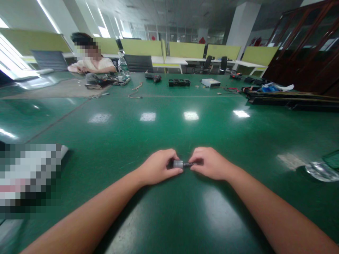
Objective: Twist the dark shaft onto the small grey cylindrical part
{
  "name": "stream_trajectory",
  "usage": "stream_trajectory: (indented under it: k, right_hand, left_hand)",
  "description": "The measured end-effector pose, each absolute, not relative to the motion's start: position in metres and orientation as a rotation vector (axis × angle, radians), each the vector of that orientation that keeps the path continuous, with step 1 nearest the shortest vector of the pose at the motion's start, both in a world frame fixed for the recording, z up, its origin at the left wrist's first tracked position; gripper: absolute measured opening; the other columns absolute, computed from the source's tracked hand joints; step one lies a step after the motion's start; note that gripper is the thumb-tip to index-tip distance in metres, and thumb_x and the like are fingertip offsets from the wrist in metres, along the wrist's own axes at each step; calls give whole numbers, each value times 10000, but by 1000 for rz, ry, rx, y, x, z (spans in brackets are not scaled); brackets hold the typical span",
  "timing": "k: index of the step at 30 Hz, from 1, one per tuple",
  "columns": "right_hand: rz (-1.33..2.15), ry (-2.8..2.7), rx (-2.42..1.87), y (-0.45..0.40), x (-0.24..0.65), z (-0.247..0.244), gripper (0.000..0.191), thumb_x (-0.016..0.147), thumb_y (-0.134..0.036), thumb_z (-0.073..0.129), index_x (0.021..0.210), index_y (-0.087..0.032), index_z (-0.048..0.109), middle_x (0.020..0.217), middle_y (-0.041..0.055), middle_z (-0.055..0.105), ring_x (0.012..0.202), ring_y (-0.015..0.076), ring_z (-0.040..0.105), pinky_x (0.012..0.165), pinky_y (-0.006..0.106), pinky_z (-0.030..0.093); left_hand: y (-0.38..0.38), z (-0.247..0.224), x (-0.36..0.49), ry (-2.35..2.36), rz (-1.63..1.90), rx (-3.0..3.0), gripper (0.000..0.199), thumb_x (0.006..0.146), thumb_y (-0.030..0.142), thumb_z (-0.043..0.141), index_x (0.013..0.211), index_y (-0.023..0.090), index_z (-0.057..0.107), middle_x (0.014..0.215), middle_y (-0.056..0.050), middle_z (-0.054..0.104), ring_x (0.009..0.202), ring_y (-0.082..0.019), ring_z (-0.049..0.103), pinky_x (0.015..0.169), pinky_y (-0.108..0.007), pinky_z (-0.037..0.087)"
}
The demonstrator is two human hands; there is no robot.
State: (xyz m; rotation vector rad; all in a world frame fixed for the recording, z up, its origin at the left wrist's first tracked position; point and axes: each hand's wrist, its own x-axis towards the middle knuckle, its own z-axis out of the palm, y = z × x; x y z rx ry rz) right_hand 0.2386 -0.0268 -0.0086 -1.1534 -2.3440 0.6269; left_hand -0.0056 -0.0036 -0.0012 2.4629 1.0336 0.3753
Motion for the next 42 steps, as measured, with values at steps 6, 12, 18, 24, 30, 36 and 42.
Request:
stream_trajectory:
  k: [6, 12, 18, 24, 30, 36, 42]
  right_hand:
    - [611, -2357, -1178, -28, 241, -6, 92, 814, -170, 733, 892, -192, 774, 848, 38, 694, 823, 167, 613, 746, 282, 445]
    - [624, -2352, -1192, -28, 243, -4, 83, 803, -164, 739, 876, -189, 770, 840, 32, 691, 805, 161, 607, 729, 276, 440]
    - [649, -2343, -1222, -29, 245, -3, 88, 799, -167, 742, 879, -190, 772, 831, 26, 690, 774, 147, 608, 714, 268, 442]
    - [705, -2316, -1277, -29, 247, -1, 89, 780, -162, 751, 865, -183, 768, 808, 12, 679, 725, 129, 604, 661, 248, 434]
    - [721, -2290, -1284, -28, 248, -3, 92, 774, -160, 747, 860, -183, 765, 797, 6, 674, 705, 124, 607, 650, 244, 440]
    - [731, -2294, -1287, -28, 250, -1, 100, 767, -153, 750, 859, -187, 769, 789, 8, 675, 693, 125, 610, 640, 243, 445]
    - [713, -2305, -1300, -28, 253, 1, 105, 763, -147, 750, 857, -191, 768, 787, 7, 677, 693, 125, 612, 637, 240, 444]
  left_hand:
    - [-4, -1, -6, 1034, 375, 2468, 240, 830, 415, 701, 939, 212, 635, 896, -11, 680, 766, -176, 608, 653, -265, 406]
    - [-5, -1, -6, 1032, 388, 2457, 236, 836, 417, 696, 938, 212, 639, 868, -3, 673, 752, -170, 604, 654, -265, 403]
    - [-5, -1, -7, 1026, 384, 2467, 233, 839, 409, 699, 938, 209, 632, 880, -4, 671, 753, -167, 596, 654, -263, 398]
    - [-4, -2, -8, 1027, 383, 2467, 242, 839, 421, 698, 941, 210, 636, 866, 4, 668, 731, -160, 592, 644, -261, 388]
    - [-4, -1, -8, 1030, 377, 2477, 256, 841, 432, 696, 948, 207, 636, 871, 2, 666, 725, -159, 588, 648, -264, 390]
    - [-5, -1, -9, 1028, 363, 2479, 274, 845, 447, 691, 957, 204, 628, 870, 1, 661, 736, -161, 588, 644, -262, 388]
    - [-5, 0, -10, 1016, 373, 2488, 271, 845, 439, 694, 957, 201, 628, 888, -7, 667, 738, -162, 588, 651, -262, 390]
